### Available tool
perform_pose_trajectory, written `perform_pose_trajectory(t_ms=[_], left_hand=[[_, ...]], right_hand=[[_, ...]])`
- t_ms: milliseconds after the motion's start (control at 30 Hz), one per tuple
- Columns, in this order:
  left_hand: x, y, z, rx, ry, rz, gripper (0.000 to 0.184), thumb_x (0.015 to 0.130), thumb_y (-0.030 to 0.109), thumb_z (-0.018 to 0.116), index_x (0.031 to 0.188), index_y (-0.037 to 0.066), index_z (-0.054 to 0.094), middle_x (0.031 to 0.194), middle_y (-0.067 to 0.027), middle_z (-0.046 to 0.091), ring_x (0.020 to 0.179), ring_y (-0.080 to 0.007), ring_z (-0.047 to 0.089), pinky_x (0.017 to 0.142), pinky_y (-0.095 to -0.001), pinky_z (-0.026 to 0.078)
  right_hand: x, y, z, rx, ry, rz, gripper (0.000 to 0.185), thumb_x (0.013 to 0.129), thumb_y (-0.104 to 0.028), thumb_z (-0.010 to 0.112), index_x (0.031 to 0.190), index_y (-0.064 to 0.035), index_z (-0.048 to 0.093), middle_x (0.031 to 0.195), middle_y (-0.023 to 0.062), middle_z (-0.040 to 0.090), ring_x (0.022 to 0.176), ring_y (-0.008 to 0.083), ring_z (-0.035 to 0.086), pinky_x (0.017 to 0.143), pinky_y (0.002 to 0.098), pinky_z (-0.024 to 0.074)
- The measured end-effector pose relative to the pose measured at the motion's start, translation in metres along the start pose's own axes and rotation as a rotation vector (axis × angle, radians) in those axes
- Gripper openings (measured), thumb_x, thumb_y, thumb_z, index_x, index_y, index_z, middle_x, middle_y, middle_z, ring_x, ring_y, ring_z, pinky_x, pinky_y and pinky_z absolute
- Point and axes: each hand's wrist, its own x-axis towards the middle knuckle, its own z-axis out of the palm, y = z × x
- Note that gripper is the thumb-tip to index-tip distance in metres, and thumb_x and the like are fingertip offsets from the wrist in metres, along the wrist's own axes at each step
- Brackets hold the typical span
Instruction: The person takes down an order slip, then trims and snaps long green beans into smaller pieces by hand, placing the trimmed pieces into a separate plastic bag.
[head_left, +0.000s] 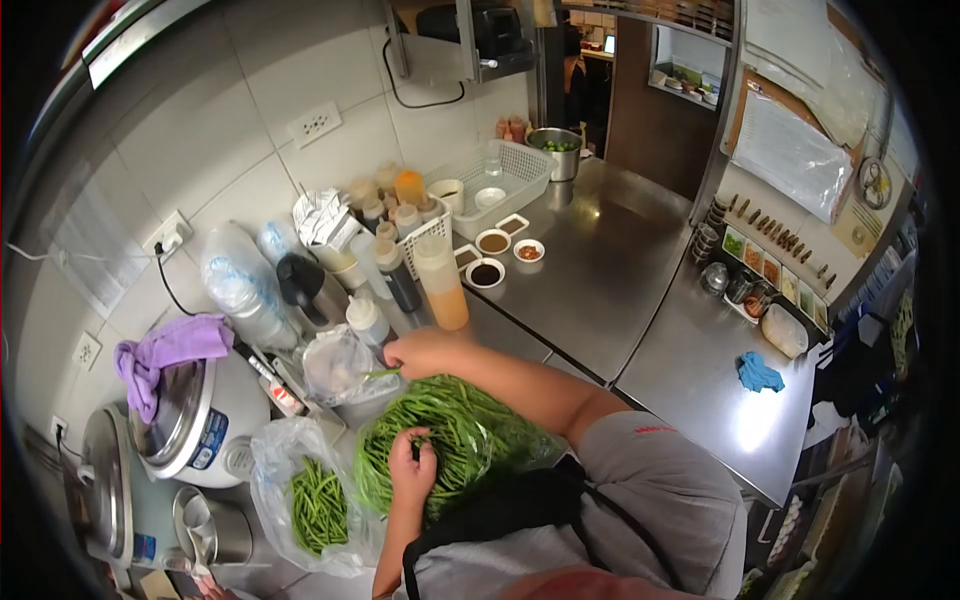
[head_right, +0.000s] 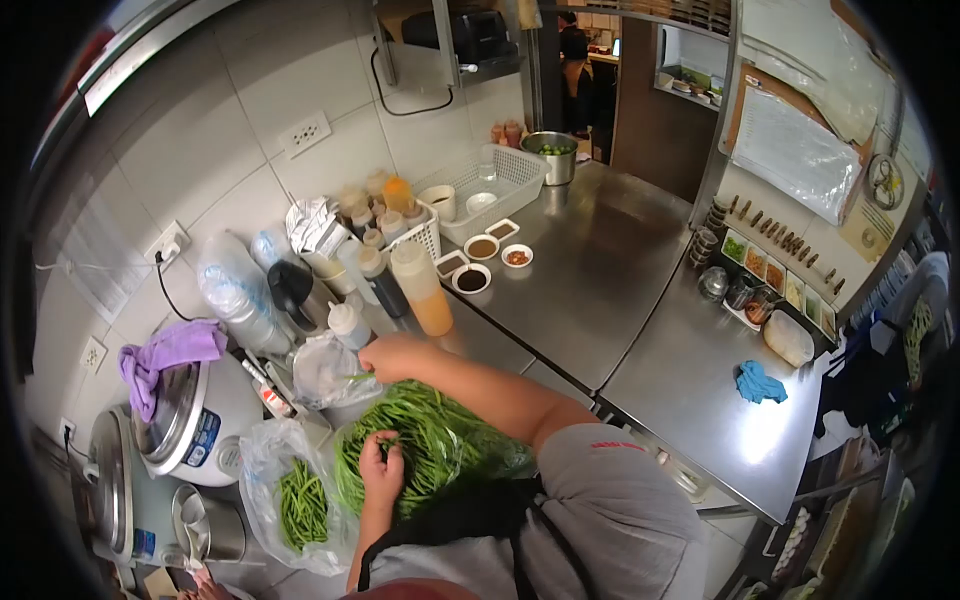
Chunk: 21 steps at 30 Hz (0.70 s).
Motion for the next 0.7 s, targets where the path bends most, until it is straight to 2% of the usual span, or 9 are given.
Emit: perform_pose_trajectory(t_ms=[100,200,233,267,300,333,400,567,700], left_hand=[[-0.002,-0.014,0.000,-0.195,0.074,-0.049,0.018,0.074,-0.002,0.045,0.092,-0.001,0.049,0.081,-0.0045,0.050,0.072,-0.0103,0.048,0.068,-0.0226,0.040],[0.003,0.008,-0.005,-0.152,0.143,-0.043,0.018,0.075,-0.001,0.047,0.094,0.000,0.048,0.081,-0.0056,0.051,0.072,-0.0097,0.048,0.065,-0.0225,0.041],[0.010,0.016,-0.008,0.049,0.197,0.098,0.018,0.076,0.001,0.050,0.094,0.000,0.049,0.081,-0.0042,0.051,0.068,-0.0078,0.047,0.059,-0.0202,0.040],[0.010,0.011,-0.008,-0.200,0.186,-0.131,0.018,0.077,0.003,0.051,0.094,0.001,0.049,0.078,-0.0013,0.051,0.061,-0.0058,0.044,0.054,-0.0180,0.037],[0.015,0.013,-0.007,-0.240,0.251,-0.090,0.017,0.078,0.003,0.051,0.094,0.002,0.050,0.073,0.0009,0.049,0.057,-0.0044,0.041,0.049,-0.0173,0.034],[0.018,0.009,-0.009,-0.398,0.226,-0.176,0.016,0.079,0.004,0.050,0.095,0.002,0.049,0.067,0.0026,0.046,0.053,-0.0040,0.039,0.046,-0.0176,0.031],[0.025,0.005,-0.013,-0.416,0.185,-0.190,0.016,0.080,0.005,0.050,0.096,0.002,0.048,0.063,0.0037,0.042,0.050,-0.0036,0.037,0.044,-0.0179,0.029],[0.032,0.020,-0.019,-0.515,0.156,-0.227,0.015,0.081,0.006,0.051,0.094,0.001,0.047,0.062,0.0025,0.043,0.048,-0.0044,0.037,0.044,-0.0183,0.030],[0.030,0.025,-0.020,-0.584,0.151,-0.186,0.014,0.081,0.006,0.052,0.094,0.001,0.047,0.062,0.0021,0.044,0.048,-0.0047,0.037,0.044,-0.0184,0.030]], right_hand=[[-0.043,-0.011,-0.006,0.178,0.134,-0.087,0.021,0.069,-0.013,0.052,0.089,-0.0098,0.055,0.068,0.0096,0.058,0.064,0.0254,0.058,0.056,0.0358,0.0435],[-0.078,-0.023,0.012,0.284,0.132,-0.033,0.026,0.070,-0.014,0.052,0.095,-0.0078,0.052,0.064,0.0097,0.058,0.060,0.0255,0.057,0.054,0.0353,0.0435],[-0.089,-0.027,0.022,0.331,0.132,-0.017,0.027,0.070,-0.014,0.053,0.096,-0.0074,0.052,0.064,0.0098,0.058,0.059,0.0258,0.057,0.054,0.0352,0.0436],[-0.096,-0.028,0.032,0.319,0.094,0.010,0.027,0.070,-0.014,0.054,0.097,-0.0067,0.051,0.065,0.0103,0.058,0.060,0.0261,0.057,0.054,0.0351,0.0439],[-0.102,-0.025,0.045,0.335,0.099,0.018,0.027,0.070,-0.014,0.055,0.096,-0.0071,0.051,0.067,0.0104,0.059,0.061,0.0262,0.058,0.054,0.0356,0.0442],[-0.109,-0.024,0.053,0.289,0.127,-0.007,0.024,0.070,-0.015,0.056,0.093,-0.0070,0.053,0.068,0.0105,0.059,0.061,0.0263,0.057,0.054,0.0359,0.0445],[-0.116,-0.027,0.053,0.164,0.030,0.015,0.018,0.070,-0.018,0.057,0.084,-0.0068,0.056,0.074,0.0115,0.059,0.069,0.0277,0.058,0.060,0.0379,0.0456],[-0.115,-0.030,0.038,0.353,0.228,0.004,0.022,0.071,-0.022,0.060,0.086,-0.0050,0.056,0.075,0.0109,0.059,0.069,0.0258,0.058,0.060,0.0341,0.0455],[-0.117,-0.043,0.029,0.505,0.235,0.060,0.022,0.073,-0.020,0.060,0.087,-0.0045,0.057,0.075,0.0110,0.059,0.069,0.0256,0.058,0.060,0.0329,0.0450]])
